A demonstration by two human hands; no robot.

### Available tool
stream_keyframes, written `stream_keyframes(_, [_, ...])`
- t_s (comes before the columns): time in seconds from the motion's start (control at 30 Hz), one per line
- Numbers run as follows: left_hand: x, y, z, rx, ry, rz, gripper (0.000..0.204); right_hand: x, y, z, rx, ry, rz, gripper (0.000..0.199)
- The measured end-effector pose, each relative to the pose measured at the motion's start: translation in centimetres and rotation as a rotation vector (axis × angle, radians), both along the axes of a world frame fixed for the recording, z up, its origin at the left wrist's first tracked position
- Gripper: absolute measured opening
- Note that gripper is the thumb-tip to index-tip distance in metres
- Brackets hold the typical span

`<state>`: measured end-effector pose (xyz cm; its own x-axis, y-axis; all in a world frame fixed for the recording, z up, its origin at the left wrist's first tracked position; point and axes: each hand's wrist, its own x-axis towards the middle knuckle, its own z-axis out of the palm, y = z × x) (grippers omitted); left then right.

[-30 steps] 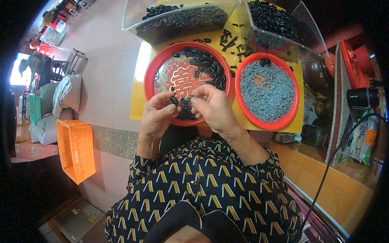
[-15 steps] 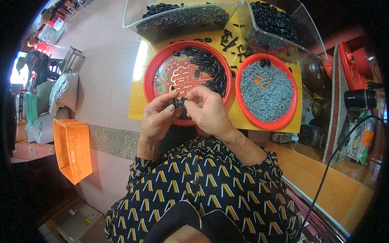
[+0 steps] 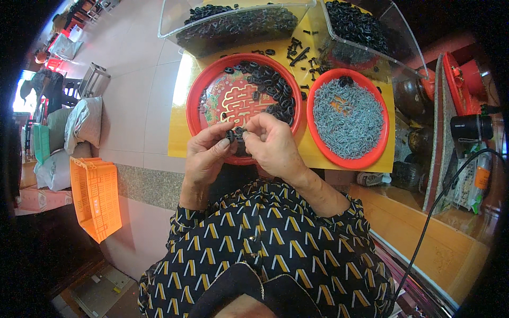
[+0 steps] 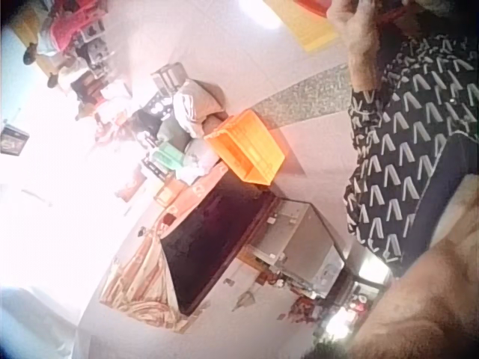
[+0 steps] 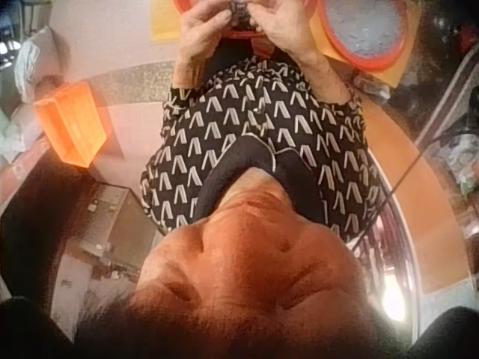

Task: The person assembles small black padlocks by hand at a workbench. They pick up a lock body and a shackle from a red tray, insert the shackle into the body, and place the assembled unit back into the tray. The process is repeated continuously throughout the clip.

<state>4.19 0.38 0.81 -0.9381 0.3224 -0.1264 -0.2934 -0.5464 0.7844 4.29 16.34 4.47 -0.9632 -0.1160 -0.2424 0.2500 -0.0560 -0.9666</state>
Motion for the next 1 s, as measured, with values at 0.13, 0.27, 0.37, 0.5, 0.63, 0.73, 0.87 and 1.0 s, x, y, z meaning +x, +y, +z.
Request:
stream_keyframes(0.13, [0.0,-0.2,-0.1,-0.078,0.056,-0.003,0.031,0.0,0.0,0.1,0.006,-0.01,0.012,0.007])
stream_keyframes(0.27, [0.0,-0.2,0.1,-0.166,0.08,0.003,0.03,0.1,0.0,0.0,0.011,0.009,0.006,0.007])
stream_keyframes(0.37, [0.0,-0.3,0.2,-0.175,0.076,0.009,0.03,0.1,0.0,0.2,-0.015,0.011,0.011,0.007])
stream_keyframes(0.5, [-0.3,-0.1,-0.5,-0.009,0.064,0.002,0.026,0.1,0.0,0.3,-0.05,-0.017,0.001,0.007])
stream_keyframes(0.63, [0.1,0.6,-0.6,0.062,-0.035,0.055,0.021,0.2,-0.2,0.2,-0.224,-0.068,-0.011,0.007])
stream_keyframes(0.73, [0.5,1.8,0.0,0.086,-0.024,0.133,0.019,0.1,-0.5,-0.7,-0.332,-0.039,-0.083,0.008])
stream_keyframes(0.87, [0.7,2.0,0.2,0.052,0.019,0.122,0.019,0.0,-0.2,-0.8,-0.301,-0.019,-0.077,0.013])
stream_keyframes(1.0, [0.7,1.7,1.3,-0.089,0.022,0.079,0.022,-0.3,0.2,-0.3,-0.313,-0.068,-0.017,0.013])
